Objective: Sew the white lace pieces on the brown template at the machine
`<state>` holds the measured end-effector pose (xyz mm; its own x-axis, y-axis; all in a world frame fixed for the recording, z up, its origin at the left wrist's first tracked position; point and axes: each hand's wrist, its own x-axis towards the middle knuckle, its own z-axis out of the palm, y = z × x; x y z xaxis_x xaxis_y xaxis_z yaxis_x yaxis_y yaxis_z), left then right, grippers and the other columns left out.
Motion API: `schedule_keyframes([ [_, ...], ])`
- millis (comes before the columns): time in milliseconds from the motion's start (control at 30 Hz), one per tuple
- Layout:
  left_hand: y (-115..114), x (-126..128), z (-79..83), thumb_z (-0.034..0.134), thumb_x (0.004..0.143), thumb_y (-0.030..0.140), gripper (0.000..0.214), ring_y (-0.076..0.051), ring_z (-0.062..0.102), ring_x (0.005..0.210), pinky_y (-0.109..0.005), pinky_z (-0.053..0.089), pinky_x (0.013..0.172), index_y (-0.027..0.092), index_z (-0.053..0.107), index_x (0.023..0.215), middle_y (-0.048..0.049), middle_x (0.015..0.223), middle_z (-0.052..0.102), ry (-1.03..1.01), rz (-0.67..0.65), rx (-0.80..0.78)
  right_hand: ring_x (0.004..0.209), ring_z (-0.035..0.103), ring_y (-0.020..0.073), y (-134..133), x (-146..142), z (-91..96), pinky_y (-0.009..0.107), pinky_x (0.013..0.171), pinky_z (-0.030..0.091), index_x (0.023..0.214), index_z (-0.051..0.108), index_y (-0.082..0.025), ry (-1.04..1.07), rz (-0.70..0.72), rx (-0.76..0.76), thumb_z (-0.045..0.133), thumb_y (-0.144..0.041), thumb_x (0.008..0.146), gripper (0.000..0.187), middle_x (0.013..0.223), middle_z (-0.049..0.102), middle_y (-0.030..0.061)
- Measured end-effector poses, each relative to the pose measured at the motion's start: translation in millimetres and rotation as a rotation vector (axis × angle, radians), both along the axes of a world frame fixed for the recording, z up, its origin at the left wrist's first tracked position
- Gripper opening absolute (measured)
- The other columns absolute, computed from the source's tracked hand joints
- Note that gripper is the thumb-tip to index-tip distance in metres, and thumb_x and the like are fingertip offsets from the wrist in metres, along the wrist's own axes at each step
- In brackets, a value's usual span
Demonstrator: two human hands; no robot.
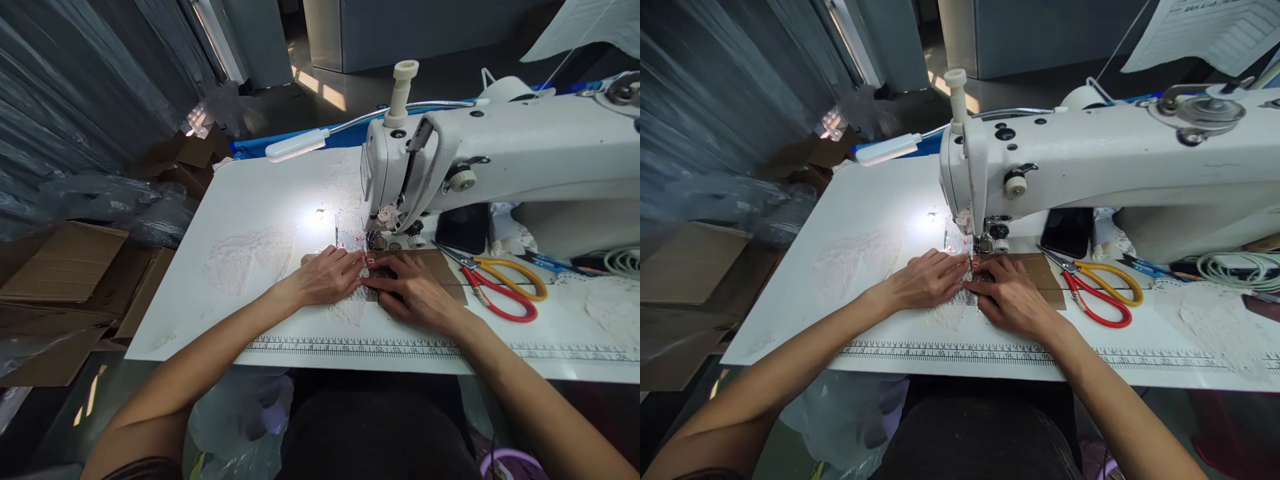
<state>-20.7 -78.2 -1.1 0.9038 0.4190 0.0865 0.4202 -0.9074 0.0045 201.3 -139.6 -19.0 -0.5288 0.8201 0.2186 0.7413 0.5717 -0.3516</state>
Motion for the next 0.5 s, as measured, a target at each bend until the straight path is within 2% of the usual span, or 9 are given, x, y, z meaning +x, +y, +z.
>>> schedule_keyframes([
  [200,2,0,0.6,0.033,0.101,0.035,0.044,-0.03,0.053,0.107,-0.044,0.042,0.09,0.005,0.053,0.126,-0.0211,0.135,0.053,0.028,0.007,-0.014,0.11,0.051,0.0312,0,0,-0.9,0.054,0.092,0.042,0.121,0.068,-0.03,-0.021,0.008,-0.002,0.053,-0.021,0.089,0.037,0.123,0.059,0.0096],
  [500,16,13,6.7,0.031,0.1,0.035,0.044,-0.029,0.052,0.105,-0.045,0.035,0.093,0.011,0.056,0.127,-0.0169,0.139,0.052,0.042,0.062,-0.02,0.11,0.052,0.0324,12,3,-7.6,0.051,0.091,0.046,0.12,0.069,-0.023,-0.01,-0.035,0.092,0.053,-0.02,0.09,0.034,0.124,0.056,0.0149],
])
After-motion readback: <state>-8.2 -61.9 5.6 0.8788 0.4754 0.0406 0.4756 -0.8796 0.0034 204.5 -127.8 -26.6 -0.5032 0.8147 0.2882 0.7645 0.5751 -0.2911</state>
